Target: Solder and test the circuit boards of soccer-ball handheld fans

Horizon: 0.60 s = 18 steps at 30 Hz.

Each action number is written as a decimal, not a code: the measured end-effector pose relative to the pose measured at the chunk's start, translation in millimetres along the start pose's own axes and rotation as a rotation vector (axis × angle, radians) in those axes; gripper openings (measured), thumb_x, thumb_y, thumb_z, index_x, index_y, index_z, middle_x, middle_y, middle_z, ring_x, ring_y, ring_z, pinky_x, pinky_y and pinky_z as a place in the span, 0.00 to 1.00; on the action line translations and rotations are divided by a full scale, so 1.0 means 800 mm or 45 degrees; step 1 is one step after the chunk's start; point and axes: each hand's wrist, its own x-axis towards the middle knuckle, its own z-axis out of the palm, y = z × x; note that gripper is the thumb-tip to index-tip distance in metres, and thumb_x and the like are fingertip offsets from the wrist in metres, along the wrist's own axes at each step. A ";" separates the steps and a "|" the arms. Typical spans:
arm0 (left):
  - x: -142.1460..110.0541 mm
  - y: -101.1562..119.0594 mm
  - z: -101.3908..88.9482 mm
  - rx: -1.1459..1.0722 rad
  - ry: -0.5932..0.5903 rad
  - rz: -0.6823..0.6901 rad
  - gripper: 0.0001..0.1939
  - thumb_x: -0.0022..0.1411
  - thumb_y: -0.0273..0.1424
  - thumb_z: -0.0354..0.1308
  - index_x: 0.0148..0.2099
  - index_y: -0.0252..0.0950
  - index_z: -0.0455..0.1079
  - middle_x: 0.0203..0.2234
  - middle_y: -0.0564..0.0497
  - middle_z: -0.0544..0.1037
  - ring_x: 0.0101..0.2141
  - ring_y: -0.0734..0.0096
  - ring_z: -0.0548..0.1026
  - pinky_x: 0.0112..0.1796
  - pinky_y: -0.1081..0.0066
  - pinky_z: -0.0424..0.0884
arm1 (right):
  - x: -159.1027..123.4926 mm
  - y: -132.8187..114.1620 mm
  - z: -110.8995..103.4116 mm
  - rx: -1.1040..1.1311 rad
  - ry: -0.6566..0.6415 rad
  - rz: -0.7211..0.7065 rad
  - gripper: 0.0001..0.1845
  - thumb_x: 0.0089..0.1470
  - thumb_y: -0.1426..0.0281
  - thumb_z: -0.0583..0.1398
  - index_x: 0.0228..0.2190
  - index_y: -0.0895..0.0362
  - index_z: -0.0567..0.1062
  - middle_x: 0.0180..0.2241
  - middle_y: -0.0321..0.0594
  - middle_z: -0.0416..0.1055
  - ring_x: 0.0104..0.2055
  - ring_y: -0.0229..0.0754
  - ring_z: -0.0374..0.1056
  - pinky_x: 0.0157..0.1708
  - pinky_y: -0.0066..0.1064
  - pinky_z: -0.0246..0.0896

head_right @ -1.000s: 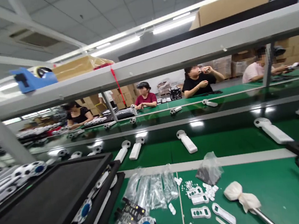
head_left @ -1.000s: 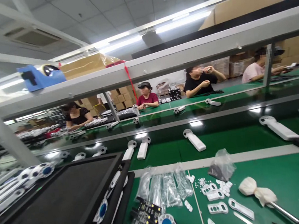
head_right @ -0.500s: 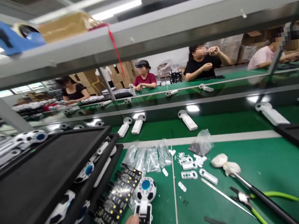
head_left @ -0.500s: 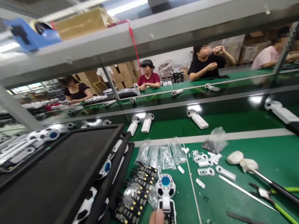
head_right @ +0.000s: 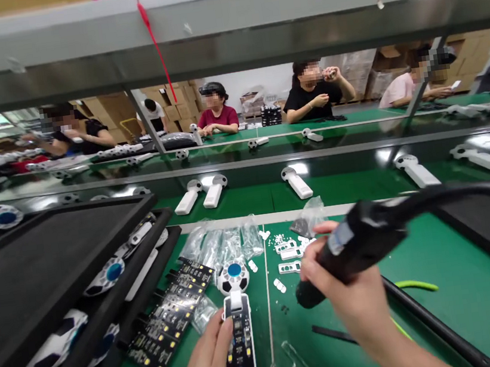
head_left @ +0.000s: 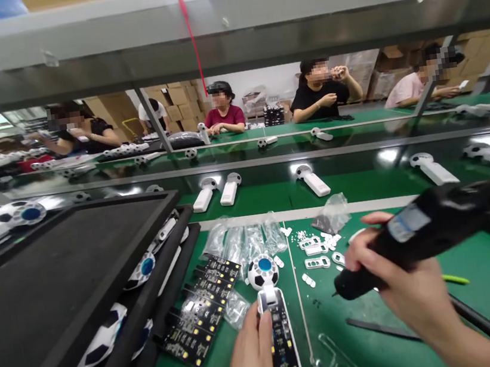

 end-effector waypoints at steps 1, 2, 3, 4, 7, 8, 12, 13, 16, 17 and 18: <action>0.000 0.009 0.001 0.062 -0.023 -0.002 0.29 0.65 0.44 0.38 0.60 0.31 0.58 0.57 0.40 0.67 0.57 0.56 0.64 0.53 0.59 0.63 | -0.002 0.010 0.013 0.032 -0.012 0.021 0.19 0.50 0.71 0.64 0.43 0.52 0.65 0.23 0.33 0.68 0.24 0.42 0.66 0.29 0.39 0.63; 0.000 0.016 0.002 0.144 -0.025 -0.009 0.28 0.66 0.43 0.37 0.60 0.31 0.57 0.56 0.39 0.68 0.55 0.53 0.66 0.51 0.56 0.65 | -0.004 0.020 0.022 0.057 -0.021 0.036 0.18 0.50 0.71 0.63 0.43 0.52 0.64 0.22 0.32 0.68 0.23 0.41 0.66 0.27 0.38 0.62; -0.001 0.023 0.002 0.232 -0.018 -0.009 0.28 0.66 0.42 0.34 0.59 0.31 0.57 0.54 0.37 0.70 0.52 0.50 0.70 0.47 0.54 0.67 | -0.006 0.028 0.029 0.071 -0.019 0.042 0.18 0.51 0.71 0.63 0.43 0.52 0.64 0.22 0.31 0.68 0.22 0.41 0.65 0.26 0.36 0.62; -0.002 0.028 0.003 0.314 -0.007 -0.012 0.27 0.67 0.41 0.33 0.59 0.31 0.57 0.51 0.36 0.72 0.48 0.48 0.73 0.43 0.54 0.69 | -0.008 0.034 0.033 0.073 -0.012 0.041 0.18 0.51 0.71 0.63 0.43 0.52 0.63 0.21 0.31 0.68 0.22 0.41 0.65 0.26 0.36 0.61; -0.002 0.034 0.004 0.405 0.022 -0.007 0.26 0.67 0.39 0.31 0.59 0.33 0.56 0.47 0.35 0.74 0.40 0.49 0.77 0.36 0.57 0.70 | -0.010 0.043 0.037 0.069 -0.020 0.035 0.18 0.51 0.70 0.62 0.42 0.52 0.63 0.21 0.30 0.68 0.22 0.40 0.65 0.26 0.35 0.62; -0.001 0.033 0.004 0.375 0.034 0.002 0.25 0.67 0.39 0.31 0.59 0.33 0.55 0.47 0.35 0.74 0.41 0.50 0.76 0.36 0.58 0.70 | -0.011 0.043 0.038 0.070 -0.025 0.036 0.17 0.51 0.70 0.62 0.42 0.51 0.63 0.22 0.30 0.68 0.22 0.39 0.66 0.26 0.35 0.62; -0.003 0.019 0.007 0.118 0.191 0.107 0.25 0.66 0.44 0.37 0.57 0.34 0.56 0.41 0.40 0.73 0.40 0.57 0.75 0.36 0.62 0.71 | -0.014 0.044 0.041 0.069 -0.037 0.069 0.17 0.52 0.71 0.62 0.42 0.50 0.63 0.23 0.29 0.68 0.24 0.39 0.66 0.27 0.35 0.61; -0.004 0.014 0.007 0.073 0.245 0.139 0.24 0.66 0.45 0.39 0.56 0.35 0.57 0.39 0.43 0.72 0.37 0.59 0.75 0.34 0.64 0.72 | -0.015 0.045 0.042 0.067 -0.040 0.077 0.17 0.52 0.71 0.62 0.42 0.50 0.63 0.23 0.29 0.68 0.24 0.39 0.65 0.28 0.36 0.61; -0.008 0.003 0.004 0.065 0.342 0.268 0.19 0.65 0.43 0.44 0.52 0.38 0.62 0.36 0.47 0.70 0.30 0.66 0.73 0.31 0.67 0.72 | -0.016 0.046 0.042 0.054 -0.058 0.095 0.17 0.52 0.71 0.62 0.42 0.50 0.63 0.23 0.29 0.69 0.24 0.40 0.65 0.29 0.37 0.61; -0.008 -0.001 0.003 0.092 0.347 0.339 0.17 0.65 0.41 0.46 0.51 0.39 0.64 0.36 0.47 0.70 0.31 0.66 0.73 0.31 0.68 0.72 | -0.017 0.046 0.041 0.048 -0.065 0.098 0.17 0.53 0.72 0.61 0.42 0.50 0.62 0.23 0.29 0.69 0.24 0.40 0.65 0.30 0.38 0.61; -0.009 -0.003 0.001 0.124 0.349 0.427 0.15 0.65 0.39 0.47 0.49 0.39 0.66 0.36 0.47 0.72 0.33 0.66 0.74 0.33 0.68 0.73 | -0.017 0.045 0.041 0.043 -0.072 0.100 0.17 0.53 0.72 0.61 0.43 0.50 0.62 0.23 0.29 0.69 0.24 0.40 0.65 0.31 0.38 0.61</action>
